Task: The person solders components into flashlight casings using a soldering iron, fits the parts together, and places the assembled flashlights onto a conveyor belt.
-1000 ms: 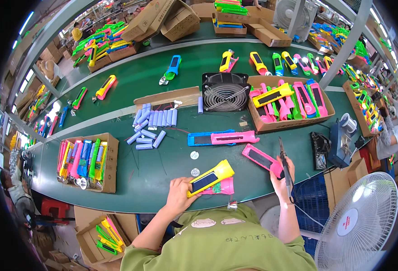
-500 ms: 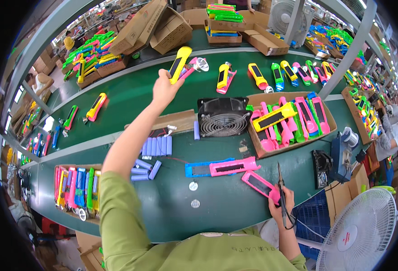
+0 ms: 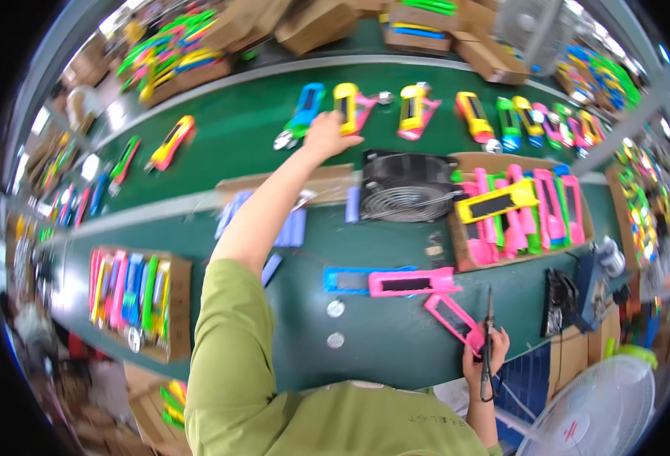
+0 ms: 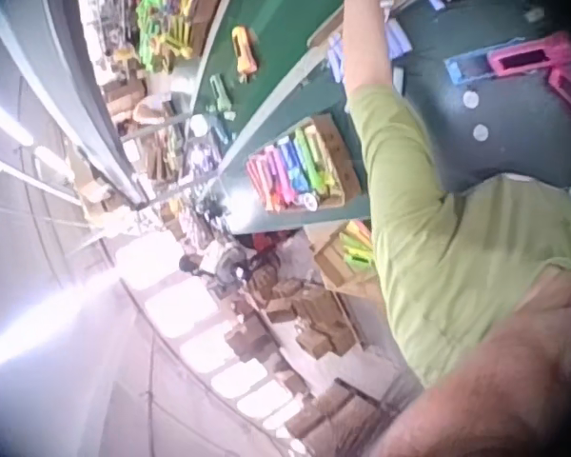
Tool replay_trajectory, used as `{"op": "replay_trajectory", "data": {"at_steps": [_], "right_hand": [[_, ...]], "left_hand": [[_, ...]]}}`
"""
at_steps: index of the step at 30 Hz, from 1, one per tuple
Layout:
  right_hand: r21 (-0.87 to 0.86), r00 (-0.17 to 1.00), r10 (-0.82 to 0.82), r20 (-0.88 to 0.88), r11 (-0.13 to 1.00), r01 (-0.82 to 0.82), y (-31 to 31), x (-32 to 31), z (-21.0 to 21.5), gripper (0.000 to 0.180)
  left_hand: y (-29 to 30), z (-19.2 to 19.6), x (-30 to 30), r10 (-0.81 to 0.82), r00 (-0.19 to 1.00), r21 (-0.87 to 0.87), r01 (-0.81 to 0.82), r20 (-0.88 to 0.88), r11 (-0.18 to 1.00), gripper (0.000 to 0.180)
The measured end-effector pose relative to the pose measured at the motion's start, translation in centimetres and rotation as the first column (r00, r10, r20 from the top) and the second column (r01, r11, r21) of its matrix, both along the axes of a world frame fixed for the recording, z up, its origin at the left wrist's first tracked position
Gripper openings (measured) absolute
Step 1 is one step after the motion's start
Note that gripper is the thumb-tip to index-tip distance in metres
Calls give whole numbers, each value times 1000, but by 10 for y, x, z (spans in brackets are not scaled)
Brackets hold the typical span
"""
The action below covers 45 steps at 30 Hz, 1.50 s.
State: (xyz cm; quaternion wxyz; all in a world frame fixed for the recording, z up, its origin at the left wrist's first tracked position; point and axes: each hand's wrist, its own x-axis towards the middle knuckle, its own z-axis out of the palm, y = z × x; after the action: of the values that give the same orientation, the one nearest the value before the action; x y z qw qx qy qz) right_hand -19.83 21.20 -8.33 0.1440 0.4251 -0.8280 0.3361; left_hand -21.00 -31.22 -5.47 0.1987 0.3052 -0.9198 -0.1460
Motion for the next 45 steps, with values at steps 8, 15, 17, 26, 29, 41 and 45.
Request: {"op": "replay_trajectory", "data": {"at_steps": [8, 15, 17, 26, 29, 41, 45], "right_hand": [[-201, 976, 114, 186, 977, -76, 16, 7, -16, 50], [-141, 943, 276, 184, 957, -252, 28, 4, -21, 51], [-187, 952, 274, 138, 951, -247, 26, 8, -17, 51], [-109, 978, 196, -74, 973, -204, 11, 12, 1, 58], [-130, 985, 159, -68, 977, -167, 15, 16, 2, 58], [-193, 982, 185, 31, 965, -176, 33, 31, 1, 57], [-130, 983, 182, -2, 975, -181, 25, 31, -1, 58]], "left_hand": [[115, 104, 208, -258, 955, 87, 272, -145, 958, 25], [35, 61, 445, 682, 729, -292, -640, 61, 711, 36], [13, 32, 465, 654, 751, -209, -628, 89, 750, 37], [0, -11, 466, 473, 868, -307, -413, 152, 857, 36], [-14, -7, 467, 508, 840, -177, -480, 189, 859, 36], [53, 102, 419, 461, 775, -234, -397, 433, 888, 49], [42, 86, 433, 366, 765, -120, -359, 531, 925, 40]]}}
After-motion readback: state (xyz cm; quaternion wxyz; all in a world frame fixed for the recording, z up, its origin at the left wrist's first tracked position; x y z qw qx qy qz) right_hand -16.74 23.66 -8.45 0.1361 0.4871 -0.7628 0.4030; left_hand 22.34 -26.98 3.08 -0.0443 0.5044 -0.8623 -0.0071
